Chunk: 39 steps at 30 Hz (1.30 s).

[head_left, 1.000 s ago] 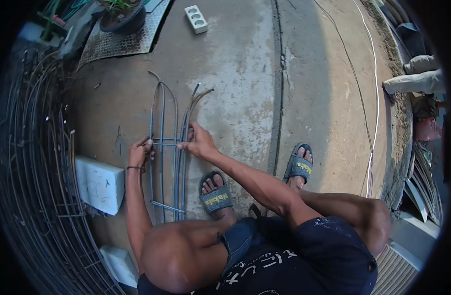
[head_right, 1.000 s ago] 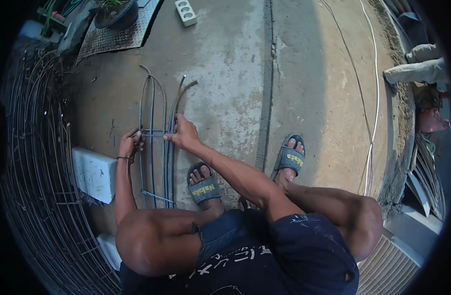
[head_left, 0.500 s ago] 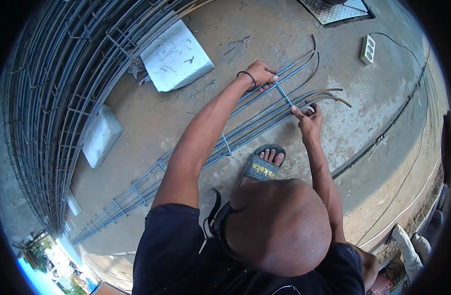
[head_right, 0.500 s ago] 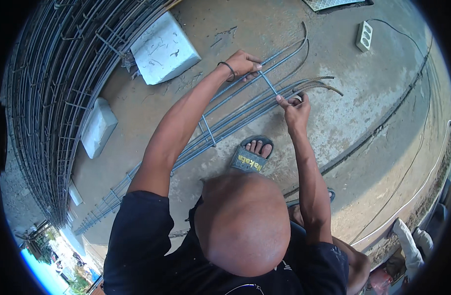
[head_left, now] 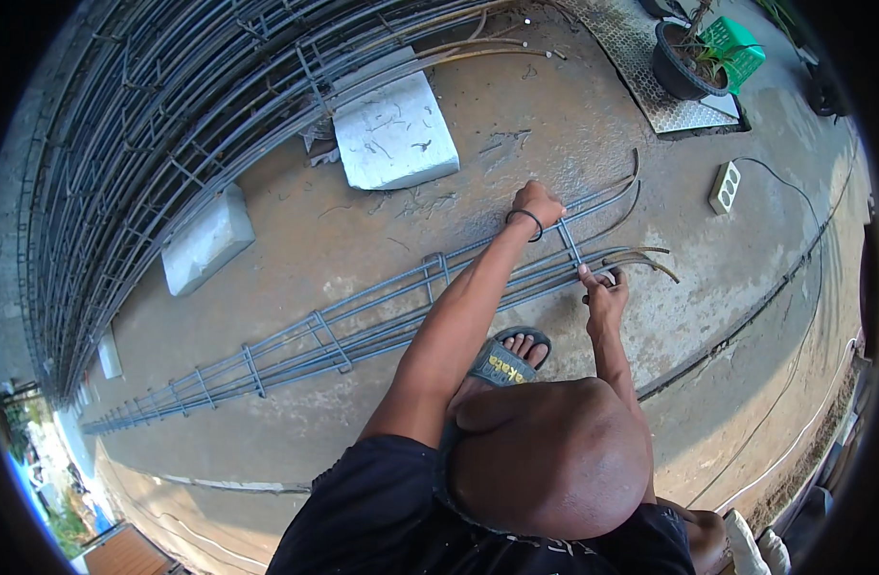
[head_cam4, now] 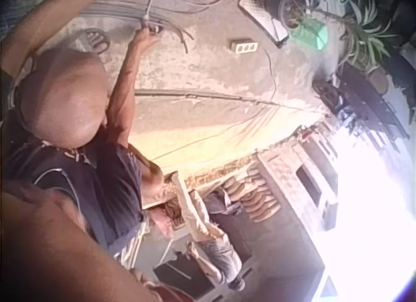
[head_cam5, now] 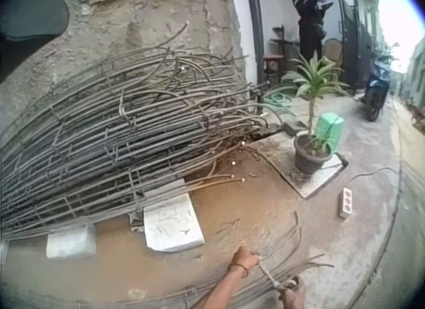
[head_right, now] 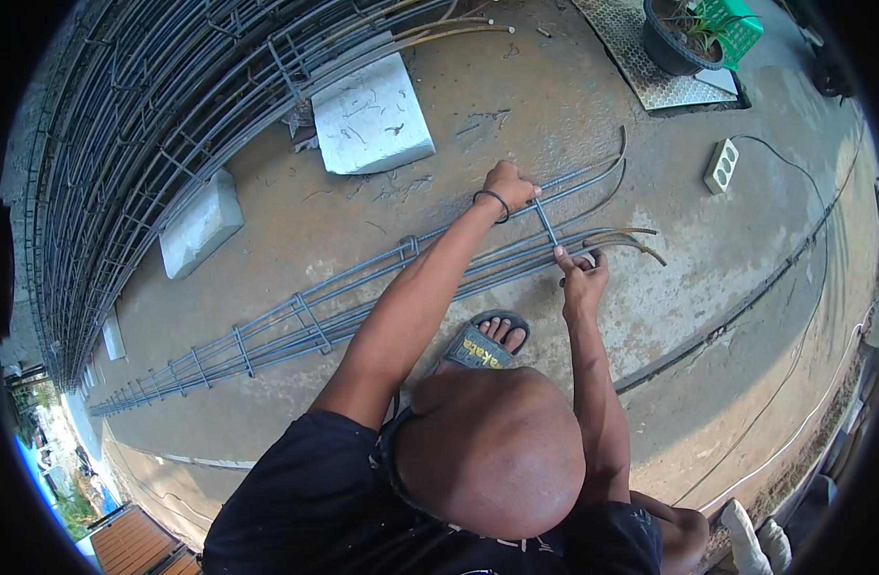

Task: The person arranges and secures metal stirrups onto reinforcement bars by hand and then uses a piece of tile to mark or measure positions along the length of the metal frame.

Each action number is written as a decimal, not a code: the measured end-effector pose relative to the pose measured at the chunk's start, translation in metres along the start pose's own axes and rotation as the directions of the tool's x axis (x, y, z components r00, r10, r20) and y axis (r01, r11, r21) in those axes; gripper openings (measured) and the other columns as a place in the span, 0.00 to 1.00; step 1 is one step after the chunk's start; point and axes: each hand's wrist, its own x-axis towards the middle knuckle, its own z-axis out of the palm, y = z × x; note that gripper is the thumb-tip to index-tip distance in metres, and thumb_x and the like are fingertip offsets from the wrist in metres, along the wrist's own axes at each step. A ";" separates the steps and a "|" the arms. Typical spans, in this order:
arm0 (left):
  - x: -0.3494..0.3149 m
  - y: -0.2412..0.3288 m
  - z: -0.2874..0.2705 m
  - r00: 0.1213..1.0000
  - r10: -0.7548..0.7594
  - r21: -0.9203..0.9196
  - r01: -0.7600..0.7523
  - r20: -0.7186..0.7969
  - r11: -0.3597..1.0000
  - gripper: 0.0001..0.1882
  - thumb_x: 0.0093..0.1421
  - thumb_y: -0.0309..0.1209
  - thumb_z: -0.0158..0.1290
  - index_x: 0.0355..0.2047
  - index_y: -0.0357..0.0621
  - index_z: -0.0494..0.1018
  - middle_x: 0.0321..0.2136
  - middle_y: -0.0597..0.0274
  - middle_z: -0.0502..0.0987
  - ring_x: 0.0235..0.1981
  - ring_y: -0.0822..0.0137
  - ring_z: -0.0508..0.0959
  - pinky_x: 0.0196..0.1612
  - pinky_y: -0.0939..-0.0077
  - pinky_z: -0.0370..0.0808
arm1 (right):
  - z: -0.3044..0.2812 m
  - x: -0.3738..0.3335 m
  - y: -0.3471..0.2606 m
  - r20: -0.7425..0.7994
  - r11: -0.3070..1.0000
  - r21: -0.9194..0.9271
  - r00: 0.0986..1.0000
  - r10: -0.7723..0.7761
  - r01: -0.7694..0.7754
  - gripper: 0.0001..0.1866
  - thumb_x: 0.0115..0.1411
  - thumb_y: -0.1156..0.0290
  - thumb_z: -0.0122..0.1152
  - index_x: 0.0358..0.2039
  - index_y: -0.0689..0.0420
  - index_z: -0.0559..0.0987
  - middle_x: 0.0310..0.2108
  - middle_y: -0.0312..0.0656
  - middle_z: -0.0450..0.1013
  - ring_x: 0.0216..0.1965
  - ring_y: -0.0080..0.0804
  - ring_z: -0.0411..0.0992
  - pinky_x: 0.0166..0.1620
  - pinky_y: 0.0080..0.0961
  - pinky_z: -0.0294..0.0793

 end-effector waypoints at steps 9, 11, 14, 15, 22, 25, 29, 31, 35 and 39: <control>0.009 -0.004 -0.008 0.983 -0.109 -0.005 0.111 0.150 0.994 0.23 0.42 0.35 0.67 0.35 0.34 0.74 0.38 0.45 0.79 0.43 0.53 0.79 0.46 0.66 0.74 | 0.004 -0.001 -0.002 -0.025 0.996 0.092 1.000 0.011 -0.009 0.31 0.44 0.73 0.74 0.46 0.63 0.67 0.23 0.31 0.66 0.21 0.19 0.64 0.20 0.18 0.63; 0.009 -0.009 -0.012 0.992 -0.092 -0.015 0.093 0.090 0.996 0.14 0.47 0.30 0.64 0.32 0.36 0.77 0.28 0.54 0.77 0.28 0.64 0.73 0.30 0.71 0.68 | 0.009 -0.002 0.001 0.005 0.991 0.130 1.000 0.017 -0.018 0.28 0.44 0.74 0.74 0.43 0.62 0.67 0.22 0.30 0.65 0.20 0.19 0.64 0.20 0.17 0.63; -0.006 0.011 -0.012 0.991 -0.076 -0.078 0.085 0.108 0.993 0.06 0.51 0.26 0.62 0.30 0.38 0.79 0.17 0.62 0.76 0.12 0.74 0.68 0.15 0.75 0.63 | 0.001 -0.001 -0.003 -0.023 0.997 0.076 1.000 -0.012 0.014 0.27 0.46 0.74 0.73 0.43 0.62 0.66 0.21 0.29 0.67 0.19 0.16 0.63 0.20 0.16 0.61; -0.008 0.013 -0.014 0.991 -0.072 -0.042 0.077 0.109 0.996 0.07 0.50 0.27 0.62 0.29 0.38 0.79 0.17 0.62 0.76 0.12 0.73 0.69 0.15 0.75 0.63 | 0.003 -0.003 -0.001 -0.024 0.993 0.114 1.000 -0.016 0.018 0.28 0.46 0.74 0.72 0.44 0.63 0.66 0.20 0.29 0.67 0.19 0.16 0.63 0.20 0.16 0.60; -0.023 0.035 -0.023 0.979 -0.125 -0.016 0.129 0.160 0.991 0.07 0.49 0.27 0.63 0.29 0.38 0.79 0.16 0.62 0.76 0.12 0.73 0.69 0.14 0.76 0.64 | 0.000 0.001 0.004 -0.043 0.990 0.139 0.999 -0.022 0.028 0.25 0.45 0.74 0.73 0.41 0.60 0.68 0.21 0.29 0.66 0.19 0.17 0.63 0.18 0.16 0.61; -0.016 0.023 -0.025 0.968 -0.140 -0.106 0.165 0.209 0.981 0.06 0.52 0.24 0.60 0.31 0.37 0.79 0.17 0.61 0.76 0.12 0.74 0.69 0.13 0.78 0.62 | 0.002 -0.001 0.004 0.012 0.989 0.145 0.999 -0.031 0.029 0.22 0.45 0.75 0.73 0.37 0.56 0.69 0.21 0.29 0.65 0.18 0.17 0.62 0.18 0.16 0.62; -0.012 0.019 -0.026 0.961 -0.132 -0.151 0.173 0.243 0.973 0.08 0.54 0.22 0.58 0.35 0.35 0.79 0.19 0.61 0.77 0.13 0.75 0.70 0.12 0.80 0.61 | 0.003 -0.002 0.005 0.046 0.974 0.228 0.999 -0.001 -0.010 0.25 0.45 0.75 0.73 0.42 0.56 0.70 0.22 0.29 0.65 0.20 0.18 0.64 0.19 0.17 0.62; -0.010 0.020 -0.024 0.958 -0.128 -0.150 0.170 0.255 0.974 0.09 0.54 0.22 0.57 0.37 0.34 0.78 0.20 0.61 0.77 0.14 0.75 0.71 0.13 0.81 0.62 | 0.001 -0.001 0.003 0.036 0.976 0.218 0.999 -0.023 0.014 0.26 0.44 0.75 0.74 0.43 0.57 0.69 0.23 0.30 0.66 0.20 0.19 0.64 0.19 0.17 0.62; -0.016 0.025 -0.023 0.963 -0.105 -0.148 0.146 0.250 0.978 0.10 0.55 0.21 0.55 0.38 0.32 0.77 0.21 0.61 0.76 0.16 0.75 0.71 0.14 0.81 0.63 | 0.002 -0.002 0.005 -0.023 0.974 0.223 0.999 -0.033 0.037 0.24 0.45 0.76 0.73 0.40 0.62 0.69 0.20 0.30 0.66 0.18 0.18 0.63 0.18 0.17 0.61; -0.019 0.023 -0.025 0.953 -0.093 -0.159 0.144 0.289 0.977 0.10 0.55 0.21 0.55 0.39 0.30 0.76 0.21 0.61 0.76 0.15 0.75 0.71 0.14 0.81 0.62 | 0.002 -0.001 0.006 -0.012 0.973 0.231 1.000 0.005 -0.002 0.29 0.41 0.76 0.76 0.40 0.64 0.67 0.21 0.31 0.65 0.19 0.19 0.63 0.19 0.17 0.62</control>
